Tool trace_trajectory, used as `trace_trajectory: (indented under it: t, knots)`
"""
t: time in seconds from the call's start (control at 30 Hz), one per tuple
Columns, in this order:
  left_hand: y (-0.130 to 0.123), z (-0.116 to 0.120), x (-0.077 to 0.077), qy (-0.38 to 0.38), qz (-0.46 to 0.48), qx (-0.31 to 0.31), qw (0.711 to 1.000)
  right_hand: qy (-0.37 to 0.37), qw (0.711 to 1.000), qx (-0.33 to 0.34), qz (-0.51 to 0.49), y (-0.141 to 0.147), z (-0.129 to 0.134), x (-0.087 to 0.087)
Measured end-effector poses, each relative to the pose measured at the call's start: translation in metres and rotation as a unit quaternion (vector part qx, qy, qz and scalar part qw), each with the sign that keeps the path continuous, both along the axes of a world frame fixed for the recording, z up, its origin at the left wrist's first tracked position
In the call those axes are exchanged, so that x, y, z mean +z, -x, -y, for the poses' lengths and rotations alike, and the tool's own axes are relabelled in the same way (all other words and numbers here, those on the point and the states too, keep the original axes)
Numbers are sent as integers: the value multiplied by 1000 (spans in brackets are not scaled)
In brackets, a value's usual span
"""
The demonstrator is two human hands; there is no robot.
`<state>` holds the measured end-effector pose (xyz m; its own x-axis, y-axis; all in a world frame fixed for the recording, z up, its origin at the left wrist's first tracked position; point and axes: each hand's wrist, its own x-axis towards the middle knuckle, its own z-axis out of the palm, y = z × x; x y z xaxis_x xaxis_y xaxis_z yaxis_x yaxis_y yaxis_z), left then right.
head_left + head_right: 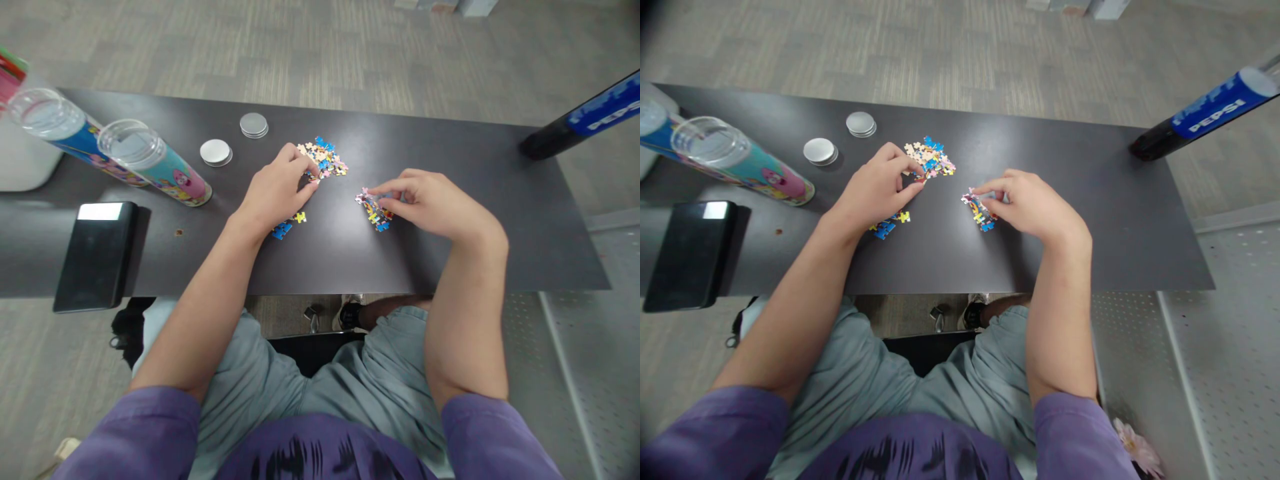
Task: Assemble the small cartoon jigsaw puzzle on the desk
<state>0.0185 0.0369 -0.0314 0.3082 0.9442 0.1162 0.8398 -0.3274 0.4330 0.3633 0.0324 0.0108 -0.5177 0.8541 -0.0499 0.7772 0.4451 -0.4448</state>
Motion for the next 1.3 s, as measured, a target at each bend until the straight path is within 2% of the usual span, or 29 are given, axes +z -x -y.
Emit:
trace_trajectory:
  t: [0.13, 0.27, 0.53, 0.7, 0.83, 0.97, 1.17, 1.3]
  knots:
    - [2, -2, -3, 5, 41, -11, 999, 5, 1000, -18, -11, 7, 3, 6]
    - [3, -3, -4, 9, 67, -5, 998, 4, 1000, -7, -20, 15, 1, 4]
    - [-2, -2, -7, 23, 74, 72, 994, 1, 1000, 19, -24, 39, -6, -8]
    - [11, -3, -6, 88, 129, 50, 986, -10, 1000, 18, -18, 57, -9, -15]
    - [32, 3, 3, 135, 129, 3, 982, -8, 1000, 11, -2, 69, -13, -24]
    - [48, 9, 12, 155, 122, -12, 980, -13, 1000, 16, 9, 77, -15, -30]
    - [54, 11, 15, 168, 135, -35, 976, -3, 998, 60, 8, 76, -14, -20]
    - [54, 8, 14, 113, 128, 10, 985, 18, 995, 94, 16, 79, -5, -11]
